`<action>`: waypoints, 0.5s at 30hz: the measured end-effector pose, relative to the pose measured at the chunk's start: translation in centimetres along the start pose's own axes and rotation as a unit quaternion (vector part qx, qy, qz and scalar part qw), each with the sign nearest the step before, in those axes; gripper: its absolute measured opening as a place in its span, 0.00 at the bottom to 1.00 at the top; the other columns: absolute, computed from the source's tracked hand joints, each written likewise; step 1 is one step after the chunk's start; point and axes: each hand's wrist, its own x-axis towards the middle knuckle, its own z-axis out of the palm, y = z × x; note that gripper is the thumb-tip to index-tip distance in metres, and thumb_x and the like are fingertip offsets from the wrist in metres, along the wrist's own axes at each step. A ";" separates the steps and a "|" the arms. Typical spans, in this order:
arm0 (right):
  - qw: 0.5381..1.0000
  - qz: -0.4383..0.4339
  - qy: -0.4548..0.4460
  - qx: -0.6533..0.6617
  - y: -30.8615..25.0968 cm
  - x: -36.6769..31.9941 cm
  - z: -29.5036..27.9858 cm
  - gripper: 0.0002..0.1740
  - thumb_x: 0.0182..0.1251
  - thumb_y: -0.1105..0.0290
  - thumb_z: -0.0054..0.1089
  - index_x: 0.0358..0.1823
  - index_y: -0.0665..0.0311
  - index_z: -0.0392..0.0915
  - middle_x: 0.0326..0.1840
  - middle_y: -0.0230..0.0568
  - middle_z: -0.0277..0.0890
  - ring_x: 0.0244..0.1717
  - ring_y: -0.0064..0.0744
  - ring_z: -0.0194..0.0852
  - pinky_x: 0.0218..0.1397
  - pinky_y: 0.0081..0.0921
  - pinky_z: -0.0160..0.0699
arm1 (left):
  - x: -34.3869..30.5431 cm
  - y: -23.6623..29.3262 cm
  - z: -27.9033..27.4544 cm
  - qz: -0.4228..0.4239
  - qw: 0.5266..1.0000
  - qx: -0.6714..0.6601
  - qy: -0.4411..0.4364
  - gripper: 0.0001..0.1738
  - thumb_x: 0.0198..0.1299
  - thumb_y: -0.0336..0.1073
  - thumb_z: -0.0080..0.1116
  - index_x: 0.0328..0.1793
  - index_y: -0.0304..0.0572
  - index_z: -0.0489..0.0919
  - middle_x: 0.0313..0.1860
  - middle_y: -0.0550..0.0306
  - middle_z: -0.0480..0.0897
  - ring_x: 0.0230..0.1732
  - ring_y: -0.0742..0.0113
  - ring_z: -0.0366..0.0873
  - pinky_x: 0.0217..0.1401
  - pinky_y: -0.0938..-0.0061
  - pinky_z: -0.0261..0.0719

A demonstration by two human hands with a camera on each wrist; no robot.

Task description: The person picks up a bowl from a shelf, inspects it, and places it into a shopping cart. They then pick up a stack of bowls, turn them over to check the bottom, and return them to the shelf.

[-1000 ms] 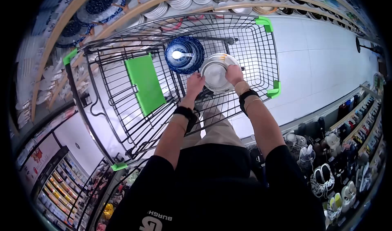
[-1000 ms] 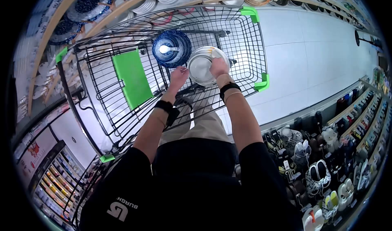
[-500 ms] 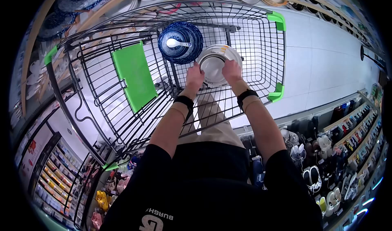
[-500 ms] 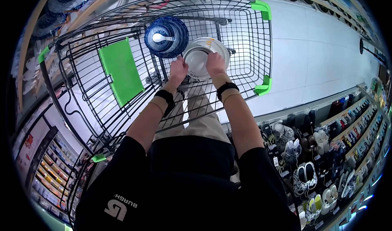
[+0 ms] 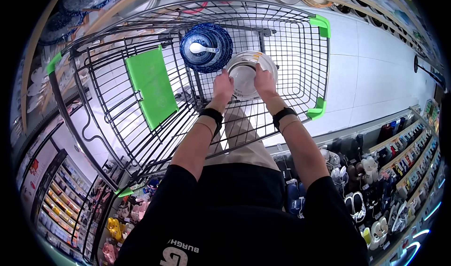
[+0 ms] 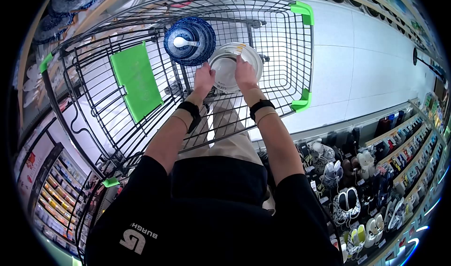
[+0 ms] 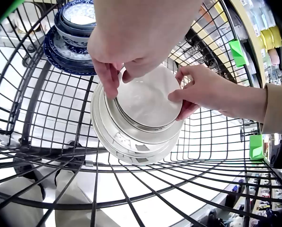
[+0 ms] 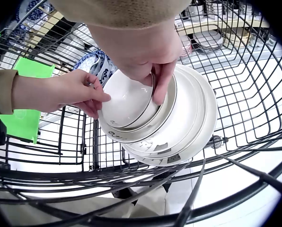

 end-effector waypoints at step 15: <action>0.987 -0.094 -0.046 0.122 0.5 -1.5 -2.8 0.18 0.60 0.77 0.52 0.53 0.64 0.67 0.26 0.58 0.78 0.27 0.53 0.80 0.35 0.45 0.82 | -0.3 0.2 -0.2 0.031 0.995 -0.079 0.061 0.15 0.52 0.34 0.64 0.44 0.40 0.75 0.40 0.44 0.81 0.41 0.46 0.81 0.45 0.57 0.79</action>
